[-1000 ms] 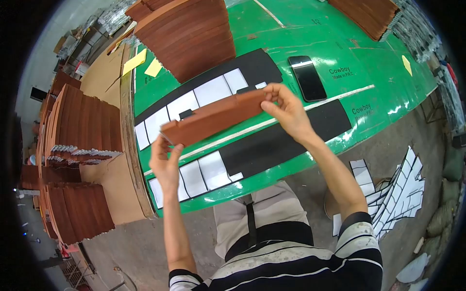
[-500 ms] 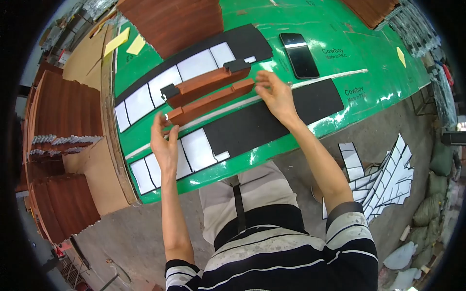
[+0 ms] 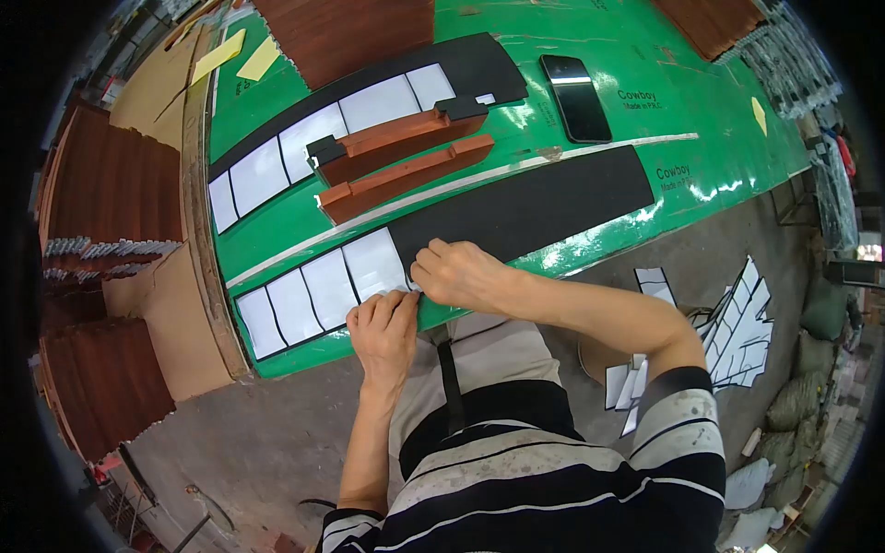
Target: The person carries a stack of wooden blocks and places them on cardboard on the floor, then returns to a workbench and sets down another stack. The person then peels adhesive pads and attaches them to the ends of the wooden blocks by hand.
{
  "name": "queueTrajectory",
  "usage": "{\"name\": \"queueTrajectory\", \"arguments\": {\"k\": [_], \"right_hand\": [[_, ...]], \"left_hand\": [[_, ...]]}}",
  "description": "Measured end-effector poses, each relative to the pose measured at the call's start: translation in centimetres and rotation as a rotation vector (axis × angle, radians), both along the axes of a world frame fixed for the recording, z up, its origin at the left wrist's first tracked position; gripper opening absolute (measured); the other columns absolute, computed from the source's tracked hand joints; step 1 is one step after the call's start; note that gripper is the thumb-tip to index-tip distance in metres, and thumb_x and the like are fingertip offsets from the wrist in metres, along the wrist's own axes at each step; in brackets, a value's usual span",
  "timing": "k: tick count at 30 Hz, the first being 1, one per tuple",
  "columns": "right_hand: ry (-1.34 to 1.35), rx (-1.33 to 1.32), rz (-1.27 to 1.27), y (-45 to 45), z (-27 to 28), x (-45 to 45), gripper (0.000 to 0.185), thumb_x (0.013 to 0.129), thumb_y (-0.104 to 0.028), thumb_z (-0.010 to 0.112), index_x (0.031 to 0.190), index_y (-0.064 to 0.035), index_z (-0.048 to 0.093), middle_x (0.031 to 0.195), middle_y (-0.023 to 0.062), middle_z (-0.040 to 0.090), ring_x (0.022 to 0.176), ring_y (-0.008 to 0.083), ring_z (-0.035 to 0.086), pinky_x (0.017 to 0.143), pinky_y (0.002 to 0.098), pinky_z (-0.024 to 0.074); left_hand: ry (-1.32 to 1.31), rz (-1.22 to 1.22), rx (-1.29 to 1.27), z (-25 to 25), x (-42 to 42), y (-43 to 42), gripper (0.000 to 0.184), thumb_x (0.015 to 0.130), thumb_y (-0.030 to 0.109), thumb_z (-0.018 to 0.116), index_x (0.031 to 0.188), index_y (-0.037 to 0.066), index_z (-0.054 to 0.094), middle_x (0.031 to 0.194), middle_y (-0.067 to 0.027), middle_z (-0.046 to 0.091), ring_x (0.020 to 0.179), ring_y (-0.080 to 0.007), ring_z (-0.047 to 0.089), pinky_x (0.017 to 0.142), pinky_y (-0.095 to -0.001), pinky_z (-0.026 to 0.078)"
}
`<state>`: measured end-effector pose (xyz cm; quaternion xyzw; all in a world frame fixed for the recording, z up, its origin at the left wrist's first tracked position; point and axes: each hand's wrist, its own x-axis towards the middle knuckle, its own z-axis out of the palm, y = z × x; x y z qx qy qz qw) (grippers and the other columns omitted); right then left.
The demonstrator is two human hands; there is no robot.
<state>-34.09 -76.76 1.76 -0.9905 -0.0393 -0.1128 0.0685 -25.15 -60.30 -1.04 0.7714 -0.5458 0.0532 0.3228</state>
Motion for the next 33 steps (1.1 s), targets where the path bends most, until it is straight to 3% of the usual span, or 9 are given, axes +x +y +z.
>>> {"name": "queueTrajectory", "arguments": {"k": [5,8,9,11,12,17,21,24,33], "right_hand": [[0.005,-0.108,0.150,-1.4,-0.6,0.4,0.016,0.064,-0.009,0.063,0.077,-0.0030,0.057,0.075,0.0065,0.053,0.070,0.0196,0.057,0.054,0.0282,0.0497],[0.038,0.595,-0.076,-2.8,0.5,1.2,0.013,0.082,-0.011,0.060,0.086,0.0013,0.061,0.081,0.0131,0.062,0.073,0.0228,0.066,0.057,0.0279,0.0525],[0.030,0.586,-0.063,-2.9,1.7,1.3,0.013,0.082,-0.011,0.060,0.086,0.0013,0.061,0.081,0.0131,0.062,0.073,0.0228,0.066,0.057,0.0279,0.0525],[0.275,1.744,-0.541,-2.9,3.9,1.4,0.021,0.093,-0.017,0.055,0.101,0.0018,0.059,0.091,0.0121,0.065,0.079,0.0195,0.067,0.065,0.0266,0.0553],[0.293,1.780,-0.502,-3.1,4.7,1.5,0.024,0.097,-0.020,0.051,0.108,0.0013,0.055,0.092,0.0090,0.064,0.082,0.0152,0.066,0.070,0.0264,0.0562],[0.013,1.836,-0.312,-3.5,6.6,3.7,0.021,0.094,-0.013,0.055,0.109,0.0012,0.057,0.094,0.0078,0.064,0.086,0.0134,0.063,0.075,0.0259,0.0546],[-0.206,1.509,-0.350,-2.8,5.4,7.3,0.021,0.088,-0.008,0.062,0.107,0.0012,0.063,0.092,0.0045,0.064,0.080,0.0111,0.060,0.072,0.0234,0.0498],[-0.344,0.916,-0.361,-2.3,4.3,8.8,0.021,0.079,-0.003,0.069,0.099,-0.0012,0.065,0.088,0.0091,0.062,0.076,0.0199,0.061,0.066,0.0295,0.0481],[-0.402,0.536,-0.284,-2.5,3.0,9.7,0.026,0.070,-0.004,0.073,0.095,-0.0060,0.068,0.084,0.0043,0.060,0.078,0.0214,0.058,0.064,0.0328,0.0480]], "left_hand": [[0.004,-0.013,-0.018,0.0,0.0,0.2,0.027,0.069,0.006,0.068,0.097,0.009,0.068,0.094,0.0001,0.062,0.091,-0.0192,0.056,0.079,-0.0348,0.036],[0.066,-0.024,-0.001,0.6,0.1,0.4,0.028,0.071,0.005,0.068,0.098,0.009,0.068,0.095,-0.0007,0.063,0.090,-0.0203,0.057,0.079,-0.0352,0.038],[0.055,-0.015,-0.011,0.8,0.3,0.5,0.028,0.071,0.005,0.068,0.098,0.009,0.068,0.095,-0.0007,0.063,0.090,-0.0203,0.057,0.079,-0.0352,0.038],[0.157,-0.064,0.015,1.1,0.7,0.8,0.028,0.072,0.004,0.068,0.099,0.008,0.067,0.097,-0.0025,0.064,0.091,-0.0223,0.057,0.080,-0.0357,0.038],[0.243,-0.091,0.015,1.8,1.0,0.9,0.028,0.073,-0.001,0.067,0.100,0.005,0.067,0.099,-0.0068,0.064,0.094,-0.0247,0.057,0.082,-0.0370,0.041],[0.304,-0.006,-0.178,4.3,5.0,0.4,0.030,0.076,-0.008,0.062,0.105,0.001,0.063,0.101,-0.0131,0.063,0.099,-0.0261,0.059,0.085,-0.0347,0.046],[0.469,0.201,-0.310,5.3,8.5,-3.2,0.027,0.076,0.000,0.067,0.103,0.000,0.064,0.102,-0.0132,0.061,0.097,-0.0287,0.058,0.084,-0.0362,0.045],[0.525,0.204,-0.299,5.0,9.9,-4.8,0.029,0.076,0.002,0.070,0.105,0.001,0.064,0.102,-0.0120,0.061,0.095,-0.0247,0.058,0.082,-0.0338,0.046],[0.566,0.135,-0.318,3.3,11.0,-5.9,0.028,0.074,0.004,0.073,0.101,0.001,0.065,0.097,-0.0101,0.062,0.084,-0.0200,0.061,0.071,-0.0304,0.050]]}}
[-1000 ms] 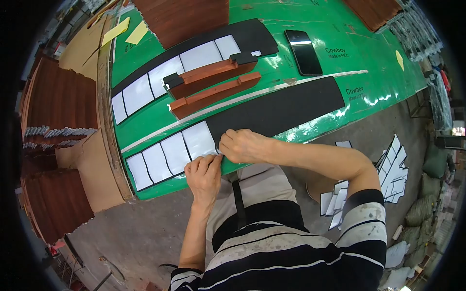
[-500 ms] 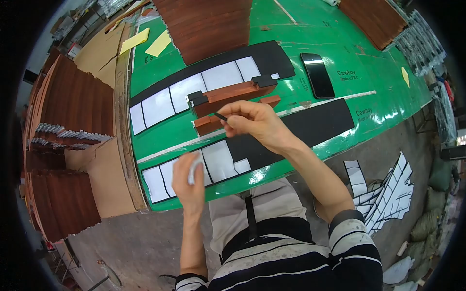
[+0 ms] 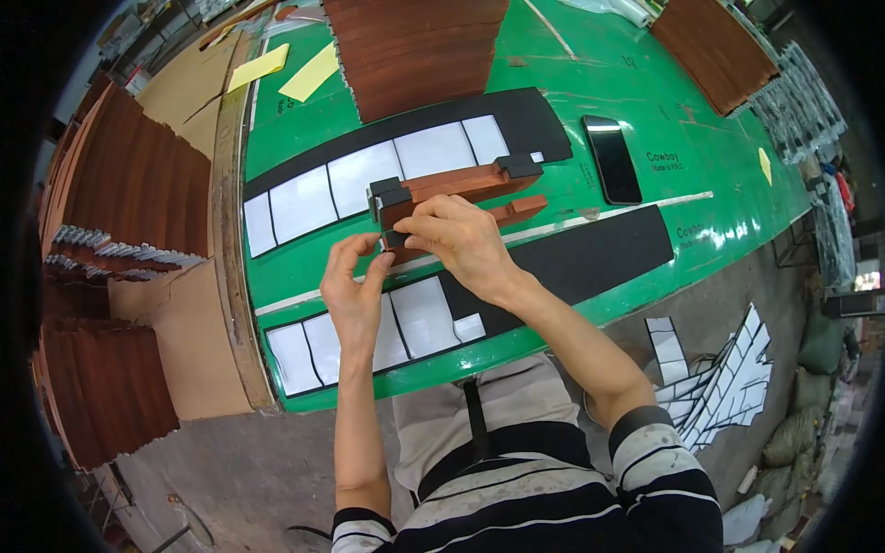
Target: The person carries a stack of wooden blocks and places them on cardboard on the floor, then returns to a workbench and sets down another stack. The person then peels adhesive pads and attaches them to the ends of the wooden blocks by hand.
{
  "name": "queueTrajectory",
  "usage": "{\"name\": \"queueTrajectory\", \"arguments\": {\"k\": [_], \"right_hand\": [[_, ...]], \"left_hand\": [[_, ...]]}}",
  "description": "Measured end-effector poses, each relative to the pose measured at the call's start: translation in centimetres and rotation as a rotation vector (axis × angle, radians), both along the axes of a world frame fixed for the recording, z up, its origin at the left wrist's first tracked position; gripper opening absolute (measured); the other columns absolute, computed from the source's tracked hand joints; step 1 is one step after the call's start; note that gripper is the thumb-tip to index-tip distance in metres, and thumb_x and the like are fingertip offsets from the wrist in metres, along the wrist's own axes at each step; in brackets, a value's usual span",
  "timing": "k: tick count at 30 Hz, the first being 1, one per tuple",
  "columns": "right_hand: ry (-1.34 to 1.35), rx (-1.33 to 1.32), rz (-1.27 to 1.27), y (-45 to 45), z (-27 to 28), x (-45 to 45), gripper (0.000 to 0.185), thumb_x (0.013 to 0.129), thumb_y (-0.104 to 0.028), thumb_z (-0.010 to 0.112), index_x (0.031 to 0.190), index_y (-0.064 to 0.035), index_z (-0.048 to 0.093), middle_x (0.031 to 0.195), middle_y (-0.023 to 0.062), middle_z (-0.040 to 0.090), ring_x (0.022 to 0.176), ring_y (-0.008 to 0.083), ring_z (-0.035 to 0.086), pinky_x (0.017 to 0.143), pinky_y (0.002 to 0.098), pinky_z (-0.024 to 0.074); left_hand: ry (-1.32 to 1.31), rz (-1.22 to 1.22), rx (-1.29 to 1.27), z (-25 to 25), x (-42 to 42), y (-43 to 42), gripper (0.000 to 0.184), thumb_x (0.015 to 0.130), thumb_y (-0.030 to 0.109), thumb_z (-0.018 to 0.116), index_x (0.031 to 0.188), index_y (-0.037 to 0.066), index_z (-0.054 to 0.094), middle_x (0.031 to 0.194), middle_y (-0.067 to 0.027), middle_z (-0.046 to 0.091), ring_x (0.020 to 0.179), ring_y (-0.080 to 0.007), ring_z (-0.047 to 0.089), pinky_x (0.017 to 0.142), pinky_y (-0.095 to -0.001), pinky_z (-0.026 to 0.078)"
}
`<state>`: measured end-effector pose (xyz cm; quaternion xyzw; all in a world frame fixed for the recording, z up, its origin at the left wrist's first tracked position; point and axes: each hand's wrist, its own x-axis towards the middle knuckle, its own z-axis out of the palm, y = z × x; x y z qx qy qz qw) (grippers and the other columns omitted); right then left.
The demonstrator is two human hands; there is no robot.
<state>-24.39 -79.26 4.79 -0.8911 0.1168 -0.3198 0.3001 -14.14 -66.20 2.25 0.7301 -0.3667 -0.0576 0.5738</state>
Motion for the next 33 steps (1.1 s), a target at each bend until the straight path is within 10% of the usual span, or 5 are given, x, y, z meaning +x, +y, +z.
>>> {"name": "queueTrajectory", "arguments": {"k": [33], "right_hand": [[0.043,-0.047,-0.010,0.24,-0.21,0.33,0.024,0.071,-0.003,0.073,0.095,-0.0059,0.071,0.085,0.0032,0.060,0.081,0.0191,0.057,0.067,0.0311,0.0469]], "left_hand": [[0.000,-0.004,0.010,0.08,-0.02,-0.03,0.024,0.075,0.001,0.070,0.098,0.000,0.064,0.095,-0.0105,0.062,0.084,-0.0216,0.061,0.069,-0.0319,0.050]]}}
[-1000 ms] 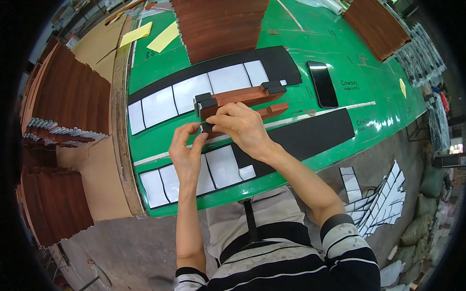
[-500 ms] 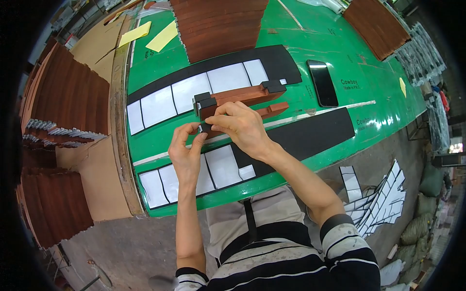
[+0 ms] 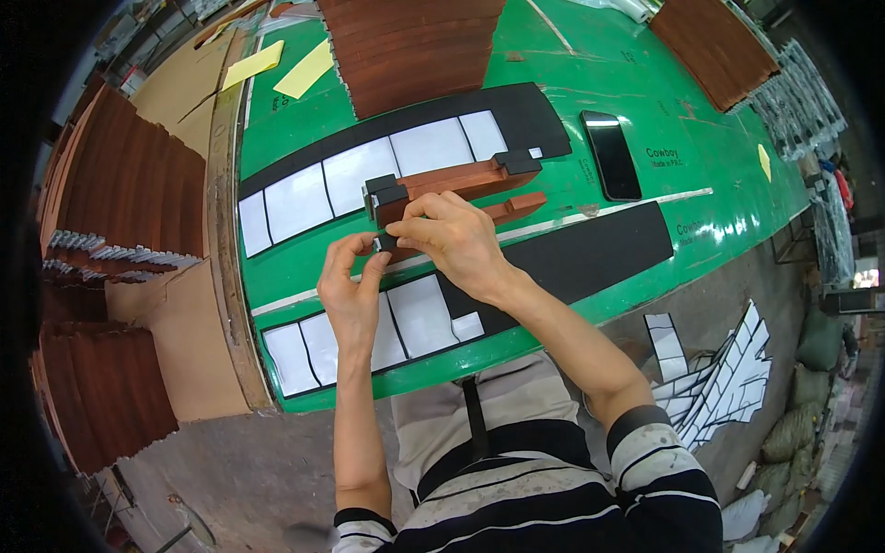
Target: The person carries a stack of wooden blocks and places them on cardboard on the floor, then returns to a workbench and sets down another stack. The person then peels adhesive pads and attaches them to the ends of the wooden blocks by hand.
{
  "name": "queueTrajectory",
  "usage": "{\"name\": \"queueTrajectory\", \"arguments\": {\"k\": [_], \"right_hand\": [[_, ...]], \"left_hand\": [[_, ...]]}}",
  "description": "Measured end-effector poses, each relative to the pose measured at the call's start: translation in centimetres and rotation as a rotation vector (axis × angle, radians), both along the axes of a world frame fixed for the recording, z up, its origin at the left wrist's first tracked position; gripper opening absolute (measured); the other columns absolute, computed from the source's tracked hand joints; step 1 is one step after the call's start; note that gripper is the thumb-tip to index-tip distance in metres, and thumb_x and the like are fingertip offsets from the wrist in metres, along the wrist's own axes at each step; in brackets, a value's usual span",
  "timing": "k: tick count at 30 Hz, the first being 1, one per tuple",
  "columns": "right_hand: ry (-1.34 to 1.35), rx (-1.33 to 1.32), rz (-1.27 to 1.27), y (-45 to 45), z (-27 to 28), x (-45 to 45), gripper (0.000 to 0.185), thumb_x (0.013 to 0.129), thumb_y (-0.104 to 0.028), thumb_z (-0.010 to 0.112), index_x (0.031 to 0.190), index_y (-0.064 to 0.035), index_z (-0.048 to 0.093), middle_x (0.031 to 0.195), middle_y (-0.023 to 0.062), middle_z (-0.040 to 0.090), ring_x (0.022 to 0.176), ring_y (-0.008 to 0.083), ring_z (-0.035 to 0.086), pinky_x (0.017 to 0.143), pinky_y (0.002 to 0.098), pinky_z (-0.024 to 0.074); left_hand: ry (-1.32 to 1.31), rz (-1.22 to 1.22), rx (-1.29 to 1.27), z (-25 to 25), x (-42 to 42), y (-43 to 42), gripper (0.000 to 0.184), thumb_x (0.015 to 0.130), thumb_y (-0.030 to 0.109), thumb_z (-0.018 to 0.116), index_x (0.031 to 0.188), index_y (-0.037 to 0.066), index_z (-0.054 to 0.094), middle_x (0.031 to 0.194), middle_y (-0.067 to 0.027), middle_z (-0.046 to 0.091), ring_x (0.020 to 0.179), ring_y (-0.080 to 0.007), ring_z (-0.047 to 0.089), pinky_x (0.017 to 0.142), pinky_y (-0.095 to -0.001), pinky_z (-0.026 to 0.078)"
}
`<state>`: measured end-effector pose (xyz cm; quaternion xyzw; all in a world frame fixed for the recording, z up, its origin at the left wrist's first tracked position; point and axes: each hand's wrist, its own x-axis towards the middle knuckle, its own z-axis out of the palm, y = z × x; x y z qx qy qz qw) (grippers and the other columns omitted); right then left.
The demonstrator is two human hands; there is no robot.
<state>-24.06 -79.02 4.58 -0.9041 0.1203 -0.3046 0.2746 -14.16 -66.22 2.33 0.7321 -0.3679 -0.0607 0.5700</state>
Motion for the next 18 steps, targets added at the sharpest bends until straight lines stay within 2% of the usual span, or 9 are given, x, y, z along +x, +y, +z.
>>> {"name": "queueTrajectory", "arguments": {"k": [2,4,6,7,9,10,14,16,18], "right_hand": [[0.013,0.007,0.024,-0.3,-0.1,-0.1,0.024,0.073,-0.004,0.072,0.097,-0.0055,0.070,0.088,0.0037,0.061,0.081,0.0183,0.057,0.067,0.0301,0.0477],[0.023,0.012,0.040,-0.8,0.1,-0.4,0.023,0.075,-0.004,0.071,0.098,-0.0052,0.070,0.091,0.0041,0.062,0.082,0.0174,0.058,0.068,0.0290,0.0484],[0.001,0.647,0.005,-1.0,0.8,-0.8,0.023,0.080,-0.004,0.068,0.103,-0.0045,0.069,0.099,0.0054,0.063,0.084,0.0157,0.060,0.070,0.0266,0.0502],[0.003,0.648,0.002,-1.0,0.6,-0.9,0.023,0.080,-0.004,0.068,0.103,-0.0045,0.069,0.099,0.0054,0.063,0.084,0.0157,0.060,0.070,0.0266,0.0502],[0.061,0.397,0.020,-0.9,0.2,-1.3,0.022,0.083,-0.004,0.065,0.105,-0.0039,0.068,0.104,0.0061,0.063,0.086,0.0147,0.061,0.072,0.0252,0.0512],[0.022,0.407,0.010,-0.7,-0.2,-1.2,0.023,0.079,-0.008,0.069,0.101,-0.0043,0.069,0.099,0.0065,0.064,0.086,0.0211,0.061,0.070,0.0303,0.0495],[-0.007,0.332,0.013,-0.4,-0.4,-1.0,0.023,0.077,-0.007,0.070,0.100,-0.0043,0.069,0.098,0.0066,0.064,0.088,0.0226,0.061,0.073,0.0320,0.0492],[-0.048,0.219,-0.001,-0.3,-0.5,-0.9,0.020,0.075,-0.007,0.071,0.095,-0.0040,0.069,0.095,0.0065,0.064,0.088,0.0241,0.060,0.074,0.0336,0.0484],[-0.055,0.222,-0.008,-0.2,-0.5,-0.8,0.019,0.075,-0.007,0.071,0.093,-0.0039,0.068,0.093,0.0064,0.064,0.086,0.0241,0.059,0.073,0.0336,0.0483]], "left_hand": [[0.027,0.004,-0.005,0.1,-0.2,0.0,0.022,0.075,0.003,0.070,0.096,0.000,0.065,0.096,-0.0107,0.062,0.084,-0.0237,0.061,0.072,-0.0344,0.048],[-0.033,0.002,0.004,0.0,0.0,0.0,0.024,0.076,0.000,0.070,0.099,-0.001,0.063,0.095,-0.0103,0.062,0.084,-0.0197,0.061,0.068,-0.0297,0.050],[-0.052,-0.004,0.002,-0.2,0.2,0.0,0.024,0.076,0.001,0.070,0.099,-0.001,0.063,0.096,-0.0103,0.062,0.084,-0.0197,0.061,0.068,-0.0294,0.050],[-0.073,-0.007,0.003,-0.3,0.2,0.0,0.023,0.077,0.001,0.070,0.099,-0.001,0.062,0.096,-0.0104,0.062,0.084,-0.0196,0.061,0.067,-0.0292,0.050],[-0.049,-0.024,0.018,-0.3,0.2,0.2,0.023,0.077,0.001,0.069,0.099,0.000,0.062,0.096,-0.0102,0.062,0.084,-0.0194,0.061,0.067,-0.0287,0.050],[-0.027,-0.037,0.030,-0.2,0.1,0.1,0.023,0.078,0.001,0.069,0.100,0.000,0.062,0.097,-0.0100,0.062,0.084,-0.0192,0.061,0.067,-0.0282,0.050],[-0.079,-0.024,-0.023,-0.5,-0.1,-0.1,0.022,0.080,0.000,0.067,0.101,0.002,0.062,0.096,-0.0094,0.062,0.084,-0.0201,0.061,0.065,-0.0280,0.049],[-0.286,-0.032,0.002,-0.5,-0.1,0.0,0.023,0.081,-0.001,0.065,0.103,0.005,0.062,0.095,-0.0093,0.062,0.084,-0.0214,0.061,0.064,-0.0291,0.049],[-0.269,-0.038,-0.020,-0.5,-0.1,-0.1,0.023,0.081,-0.001,0.065,0.103,0.006,0.062,0.094,-0.0095,0.061,0.083,-0.0219,0.061,0.064,-0.0297,0.048]]}}
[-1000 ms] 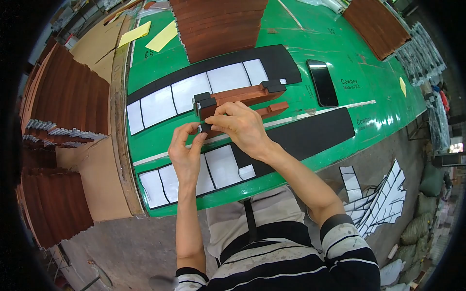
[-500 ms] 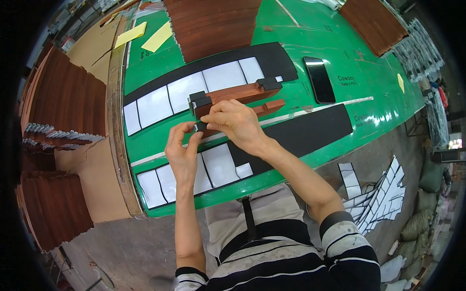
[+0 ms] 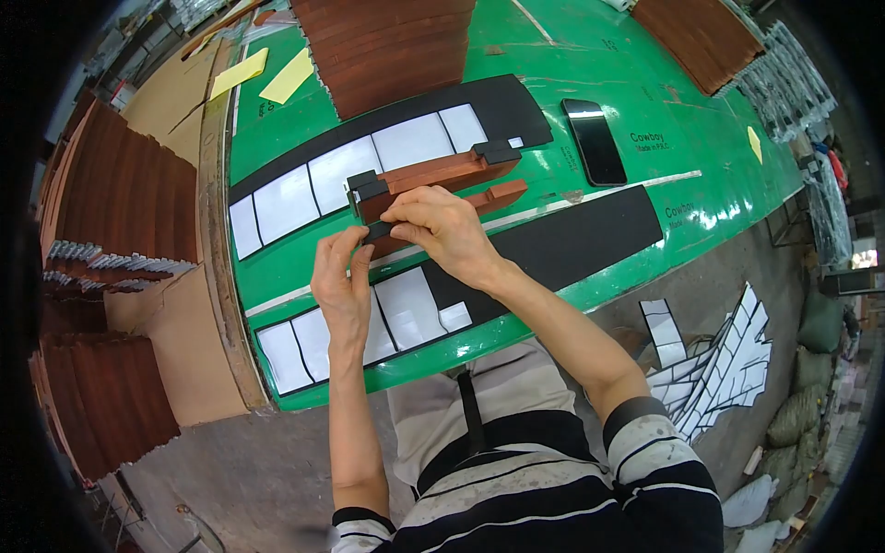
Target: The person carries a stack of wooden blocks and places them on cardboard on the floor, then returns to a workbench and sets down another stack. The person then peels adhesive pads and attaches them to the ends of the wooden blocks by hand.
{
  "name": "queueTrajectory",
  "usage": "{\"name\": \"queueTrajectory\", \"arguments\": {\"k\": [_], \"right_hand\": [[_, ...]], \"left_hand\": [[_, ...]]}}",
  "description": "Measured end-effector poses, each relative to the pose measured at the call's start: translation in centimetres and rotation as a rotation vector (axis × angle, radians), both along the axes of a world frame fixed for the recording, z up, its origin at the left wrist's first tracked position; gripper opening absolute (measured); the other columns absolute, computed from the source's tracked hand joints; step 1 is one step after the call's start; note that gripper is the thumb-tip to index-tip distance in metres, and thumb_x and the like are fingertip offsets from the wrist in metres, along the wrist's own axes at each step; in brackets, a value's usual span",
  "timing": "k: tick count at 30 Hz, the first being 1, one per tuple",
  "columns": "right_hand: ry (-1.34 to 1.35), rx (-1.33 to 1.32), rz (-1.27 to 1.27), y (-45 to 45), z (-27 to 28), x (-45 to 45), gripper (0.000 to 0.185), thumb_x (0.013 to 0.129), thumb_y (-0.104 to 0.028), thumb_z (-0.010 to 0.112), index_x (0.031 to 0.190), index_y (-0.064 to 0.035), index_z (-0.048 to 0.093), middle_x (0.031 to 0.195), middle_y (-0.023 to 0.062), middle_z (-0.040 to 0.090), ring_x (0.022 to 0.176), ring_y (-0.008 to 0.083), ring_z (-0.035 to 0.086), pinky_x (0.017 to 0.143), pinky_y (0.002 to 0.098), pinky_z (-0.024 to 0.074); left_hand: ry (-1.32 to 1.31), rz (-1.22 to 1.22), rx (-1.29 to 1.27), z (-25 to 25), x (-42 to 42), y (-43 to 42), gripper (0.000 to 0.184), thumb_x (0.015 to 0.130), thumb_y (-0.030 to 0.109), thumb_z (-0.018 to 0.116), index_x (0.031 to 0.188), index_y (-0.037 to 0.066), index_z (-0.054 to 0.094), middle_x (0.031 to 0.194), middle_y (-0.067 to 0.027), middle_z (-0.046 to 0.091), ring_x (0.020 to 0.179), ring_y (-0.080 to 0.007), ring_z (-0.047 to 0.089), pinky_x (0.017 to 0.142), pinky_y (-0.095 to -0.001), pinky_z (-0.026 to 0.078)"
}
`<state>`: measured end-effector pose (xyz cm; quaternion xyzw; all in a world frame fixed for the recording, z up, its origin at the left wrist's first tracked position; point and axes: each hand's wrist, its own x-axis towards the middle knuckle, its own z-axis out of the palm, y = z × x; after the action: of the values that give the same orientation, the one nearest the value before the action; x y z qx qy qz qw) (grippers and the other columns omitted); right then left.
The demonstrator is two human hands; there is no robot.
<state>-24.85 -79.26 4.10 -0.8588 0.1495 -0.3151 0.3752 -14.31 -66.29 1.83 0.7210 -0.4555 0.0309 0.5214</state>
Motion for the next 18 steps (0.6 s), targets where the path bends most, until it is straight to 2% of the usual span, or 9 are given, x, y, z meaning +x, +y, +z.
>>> {"name": "queueTrajectory", "arguments": {"k": [4,7,11,14,18], "right_hand": [[-0.008,0.017,-0.021,0.08,-0.08,0.25,0.016,0.075,-0.006,0.070,0.090,-0.0037,0.066,0.088,0.0060,0.064,0.083,0.0240,0.058,0.071,0.0337,0.0479],[0.015,-0.020,-0.009,-0.11,-0.24,0.09,0.018,0.077,-0.005,0.069,0.094,-0.0025,0.067,0.094,0.0070,0.064,0.087,0.0206,0.060,0.071,0.0300,0.0494],[0.029,-0.010,-0.013,-0.06,-0.20,0.11,0.018,0.076,-0.004,0.069,0.095,-0.0028,0.067,0.093,0.0068,0.064,0.087,0.0207,0.060,0.071,0.0302,0.0494],[0.021,-0.017,-0.015,-0.01,-0.43,0.12,0.019,0.076,-0.004,0.069,0.095,-0.0030,0.067,0.092,0.0069,0.064,0.088,0.0210,0.060,0.071,0.0306,0.0495],[-0.118,-0.185,-0.031,0.37,-0.73,0.09,0.025,0.071,-0.002,0.070,0.095,-0.0052,0.066,0.094,0.0063,0.062,0.085,0.0248,0.058,0.071,0.0338,0.0490]], "left_hand": [[0.032,-0.019,-0.045,0.05,-0.06,-0.10,0.022,0.081,-0.002,0.065,0.101,0.006,0.062,0.094,-0.0101,0.062,0.083,-0.0224,0.061,0.066,-0.0309,0.048],[0.025,-0.021,-0.040,0.10,-0.04,-0.10,0.021,0.080,-0.003,0.065,0.100,0.005,0.062,0.095,-0.0103,0.062,0.084,-0.0228,0.061,0.067,-0.0312,0.048],[-0.002,-0.015,-0.054,-0.12,-0.05,-0.28,0.020,0.081,-0.003,0.065,0.099,0.005,0.062,0.095,-0.0104,0.062,0.084,-0.0231,0.061,0.067,-0.0314,0.049],[-0.020,0.004,-0.089,-0.20,-0.11,-0.43,0.025,0.076,-0.005,0.067,0.098,0.007,0.064,0.089,-0.0096,0.059,0.077,-0.0222,0.058,0.062,-0.0319,0.048],[-0.151,0.034,-0.060,-0.58,-0.13,-0.40,0.030,0.074,-0.008,0.065,0.100,0.008,0.065,0.090,-0.0107,0.059,0.078,-0.0241,0.058,0.062,-0.0319,0.048]]}}
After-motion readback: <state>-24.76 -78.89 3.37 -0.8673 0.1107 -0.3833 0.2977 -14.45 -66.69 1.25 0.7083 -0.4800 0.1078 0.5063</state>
